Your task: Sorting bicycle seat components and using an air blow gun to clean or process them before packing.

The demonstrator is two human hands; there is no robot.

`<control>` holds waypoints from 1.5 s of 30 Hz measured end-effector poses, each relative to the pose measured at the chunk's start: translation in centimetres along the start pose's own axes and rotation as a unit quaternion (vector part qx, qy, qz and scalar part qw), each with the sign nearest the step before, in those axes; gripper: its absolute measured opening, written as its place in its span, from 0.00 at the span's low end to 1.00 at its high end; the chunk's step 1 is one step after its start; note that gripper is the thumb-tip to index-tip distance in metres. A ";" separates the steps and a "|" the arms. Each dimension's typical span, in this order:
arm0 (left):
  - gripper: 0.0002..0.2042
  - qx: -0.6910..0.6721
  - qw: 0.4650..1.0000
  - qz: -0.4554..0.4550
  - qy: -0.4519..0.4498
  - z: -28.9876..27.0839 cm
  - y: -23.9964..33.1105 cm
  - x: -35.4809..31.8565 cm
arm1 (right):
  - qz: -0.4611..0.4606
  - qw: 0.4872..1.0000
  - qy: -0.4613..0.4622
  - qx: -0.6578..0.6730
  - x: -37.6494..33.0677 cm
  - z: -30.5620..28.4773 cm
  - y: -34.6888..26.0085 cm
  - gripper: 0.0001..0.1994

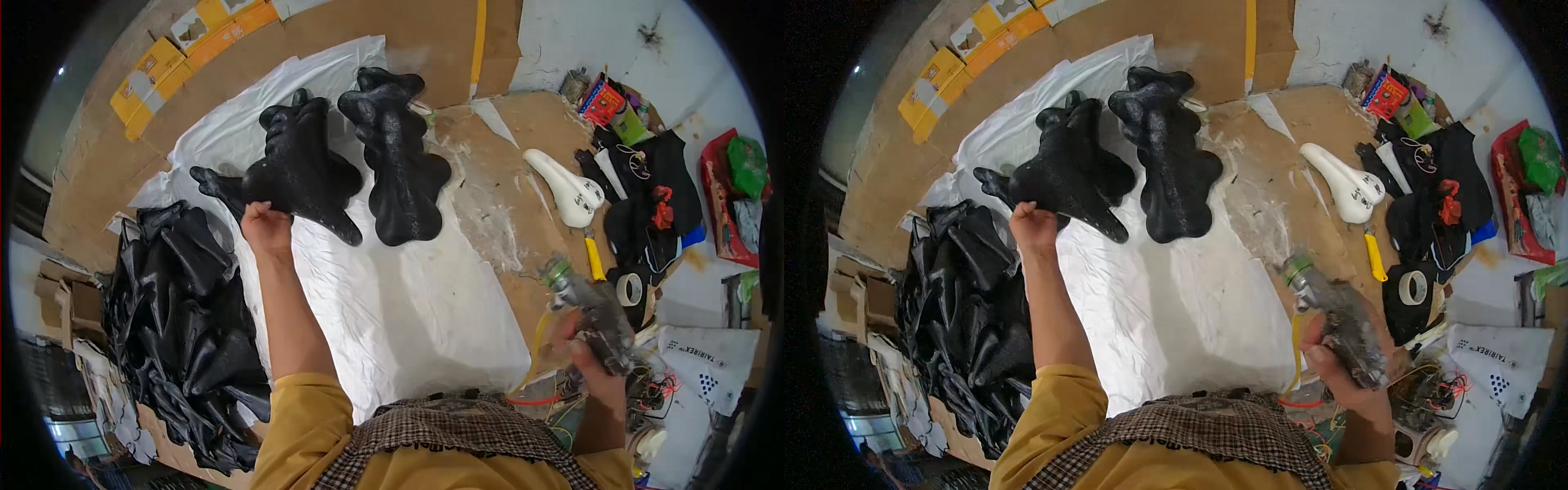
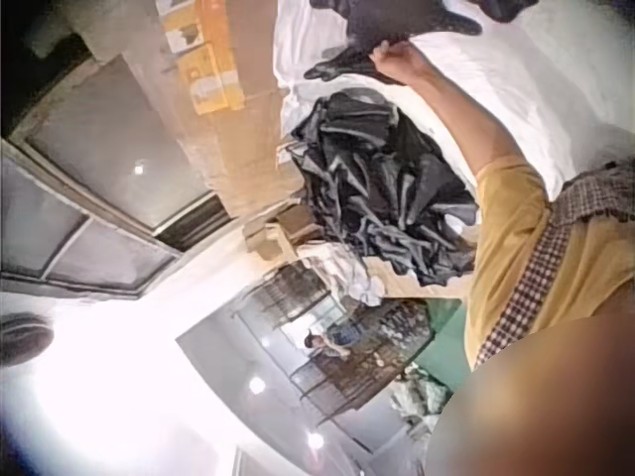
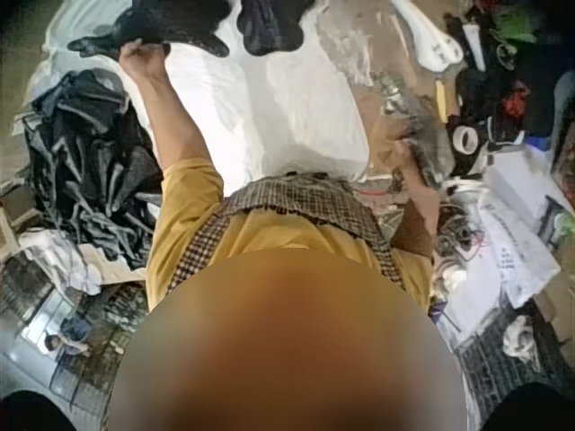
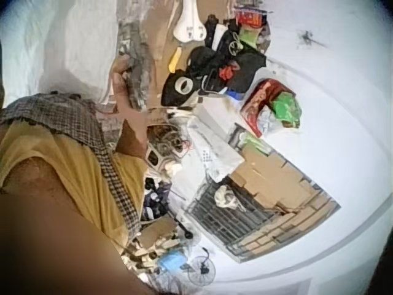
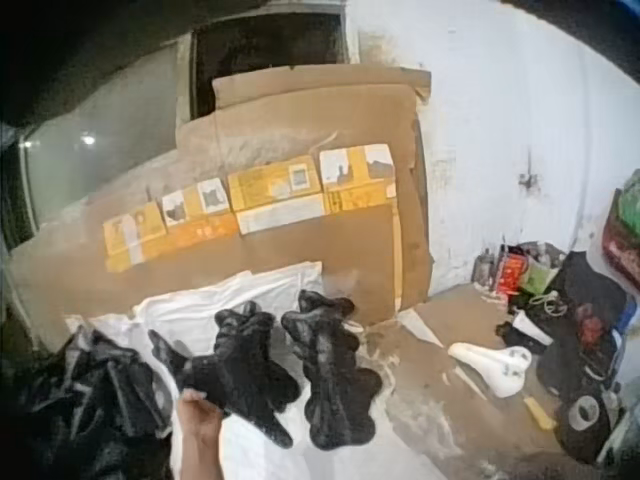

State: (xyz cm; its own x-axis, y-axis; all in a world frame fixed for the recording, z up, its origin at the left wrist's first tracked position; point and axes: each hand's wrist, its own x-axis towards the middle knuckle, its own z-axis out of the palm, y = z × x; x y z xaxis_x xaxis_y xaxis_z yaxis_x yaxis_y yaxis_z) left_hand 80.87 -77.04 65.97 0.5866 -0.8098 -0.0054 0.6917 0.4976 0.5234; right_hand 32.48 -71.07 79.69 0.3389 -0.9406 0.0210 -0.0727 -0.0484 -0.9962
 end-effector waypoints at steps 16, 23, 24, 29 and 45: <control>0.19 0.457 0.842 -0.107 -0.265 5.0 -16.5 -1.9 | 0.155 0.984 -0.090 -0.008 -2.9 -0.1 6.2 0.28; 0.13 0.237 0.970 0.010 -0.046 1.6 -4.4 -5.5 | 0.094 0.995 -0.018 -0.003 -1.4 -0.1 2.4 0.27; 0.14 0.219 0.975 0.027 -0.025 1.5 -2.9 -5.7 | 0.052 0.999 0.004 0.006 -0.6 0.1 0.9 0.27; 0.17 0.241 0.968 0.024 -0.065 0.1 -1.6 -3.4 | 0.030 0.999 -0.017 -0.040 -0.4 -0.4 0.1 0.23; 0.21 0.490 0.821 -0.189 -0.224 5.9 -15.8 5.8 | 0.163 0.983 -0.010 -0.079 -0.8 -2.7 4.8 0.30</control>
State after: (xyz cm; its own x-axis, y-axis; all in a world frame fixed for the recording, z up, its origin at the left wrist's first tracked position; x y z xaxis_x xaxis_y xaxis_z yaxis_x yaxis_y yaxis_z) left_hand 70.88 -91.47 62.70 0.0432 -0.9910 -0.1266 -0.0107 -0.1272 0.9918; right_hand 29.31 -71.49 75.12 0.2909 -0.9081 -0.3012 -0.3249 0.2023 -0.9239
